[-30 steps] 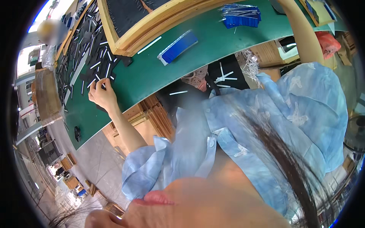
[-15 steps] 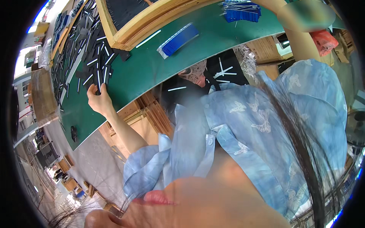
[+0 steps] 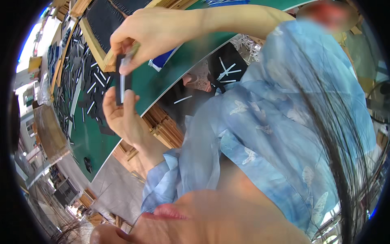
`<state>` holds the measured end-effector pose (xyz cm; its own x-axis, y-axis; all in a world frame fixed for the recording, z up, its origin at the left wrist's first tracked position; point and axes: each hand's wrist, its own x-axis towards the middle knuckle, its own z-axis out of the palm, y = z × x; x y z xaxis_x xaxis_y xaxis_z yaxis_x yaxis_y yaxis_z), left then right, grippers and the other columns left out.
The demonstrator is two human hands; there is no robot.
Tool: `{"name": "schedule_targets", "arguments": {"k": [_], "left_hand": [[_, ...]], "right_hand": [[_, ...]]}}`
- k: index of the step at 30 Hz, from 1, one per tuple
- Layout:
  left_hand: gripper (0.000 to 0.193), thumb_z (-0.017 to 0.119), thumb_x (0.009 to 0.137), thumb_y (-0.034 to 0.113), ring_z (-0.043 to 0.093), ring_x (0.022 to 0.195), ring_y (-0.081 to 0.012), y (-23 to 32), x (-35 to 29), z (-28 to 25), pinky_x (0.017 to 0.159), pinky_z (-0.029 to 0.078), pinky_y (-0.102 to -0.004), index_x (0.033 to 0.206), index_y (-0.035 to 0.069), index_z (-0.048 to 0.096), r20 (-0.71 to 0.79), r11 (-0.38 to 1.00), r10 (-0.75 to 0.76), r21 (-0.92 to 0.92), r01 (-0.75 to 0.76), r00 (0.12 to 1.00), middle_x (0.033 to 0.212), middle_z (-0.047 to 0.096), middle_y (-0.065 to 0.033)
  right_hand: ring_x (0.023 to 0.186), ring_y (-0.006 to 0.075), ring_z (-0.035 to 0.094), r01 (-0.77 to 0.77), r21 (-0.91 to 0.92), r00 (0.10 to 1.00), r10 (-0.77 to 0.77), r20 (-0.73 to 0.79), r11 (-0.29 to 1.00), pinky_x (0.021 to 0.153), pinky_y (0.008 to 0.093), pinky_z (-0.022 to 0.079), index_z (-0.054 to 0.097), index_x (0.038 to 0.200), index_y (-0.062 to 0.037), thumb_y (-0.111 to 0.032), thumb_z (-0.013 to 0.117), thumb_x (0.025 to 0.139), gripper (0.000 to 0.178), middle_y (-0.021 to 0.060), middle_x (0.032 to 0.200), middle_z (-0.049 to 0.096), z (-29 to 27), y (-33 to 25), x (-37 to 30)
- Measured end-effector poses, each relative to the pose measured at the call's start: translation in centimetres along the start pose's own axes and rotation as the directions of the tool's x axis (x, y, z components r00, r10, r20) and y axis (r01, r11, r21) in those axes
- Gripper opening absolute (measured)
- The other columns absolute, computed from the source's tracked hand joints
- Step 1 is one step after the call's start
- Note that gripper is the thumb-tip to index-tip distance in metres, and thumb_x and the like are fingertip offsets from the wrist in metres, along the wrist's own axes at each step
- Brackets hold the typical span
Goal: Assembling small electronic components into a holder at a factory workbench.
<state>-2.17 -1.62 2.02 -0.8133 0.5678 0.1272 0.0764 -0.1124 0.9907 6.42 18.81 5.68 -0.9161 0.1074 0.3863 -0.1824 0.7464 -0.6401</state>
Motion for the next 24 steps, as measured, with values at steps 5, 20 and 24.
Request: {"name": "schedule_targets", "arguments": {"k": [5, 20, 24], "left_hand": [[0.021, 0.06, 0.09, 0.007, 0.062, 0.069, -0.0145, 0.0, -0.4, 2.0, 0.058, 0.048, -0.0214, 0.106, -0.004, 0.055, -0.054, 0.995, -0.058, -0.09, 0.053, 0.997, 0.096, 0.064, -0.0142], [0.034, 0.048, 0.098, 0.019, 0.06, 0.056, -0.0154, 0.4, -0.5, 5.0, 0.051, 0.048, -0.0228, 0.11, -0.012, 0.056, 0.051, 0.985, -0.142, -0.093, 0.147, 0.989, 0.084, 0.065, -0.0161], [0.033, 0.05, 0.096, 0.019, 0.059, 0.055, -0.0147, -1.3, 0.0, 3.3, 0.051, 0.048, -0.0228, 0.109, -0.011, 0.058, -0.039, 0.972, -0.19, -0.149, 0.183, 0.981, 0.085, 0.065, -0.0161]], "right_hand": [[0.072, 0.0096, 0.055, -0.05, 0.427, 0.997, 0.017, 0.08, 0.903, 0.07, 0.0254, 0.045, 0.059, 0.083, 0.0012, -0.014, 0.067, 0.082, 0.017, 0.0035, 0.077, 0.061, 0.1, 1.3, -0.9], [0.081, 0.0216, 0.053, 0.48, -0.497, 0.783, -0.608, -0.127, 0.723, 0.068, 0.0354, 0.044, 0.055, 0.091, -0.0119, -0.028, 0.07, 0.071, 0.03, 0.0024, 0.083, 0.052, 1.3, 2.8, -1.2], [0.075, 0.0184, 0.049, 0.579, -0.467, 0.776, -0.627, 0.064, 0.669, 0.064, 0.0331, 0.042, 0.053, 0.083, -0.0122, -0.028, 0.064, 0.072, 0.023, 0.0016, 0.076, 0.047, 0.6, 2.6, -3.8]]}}
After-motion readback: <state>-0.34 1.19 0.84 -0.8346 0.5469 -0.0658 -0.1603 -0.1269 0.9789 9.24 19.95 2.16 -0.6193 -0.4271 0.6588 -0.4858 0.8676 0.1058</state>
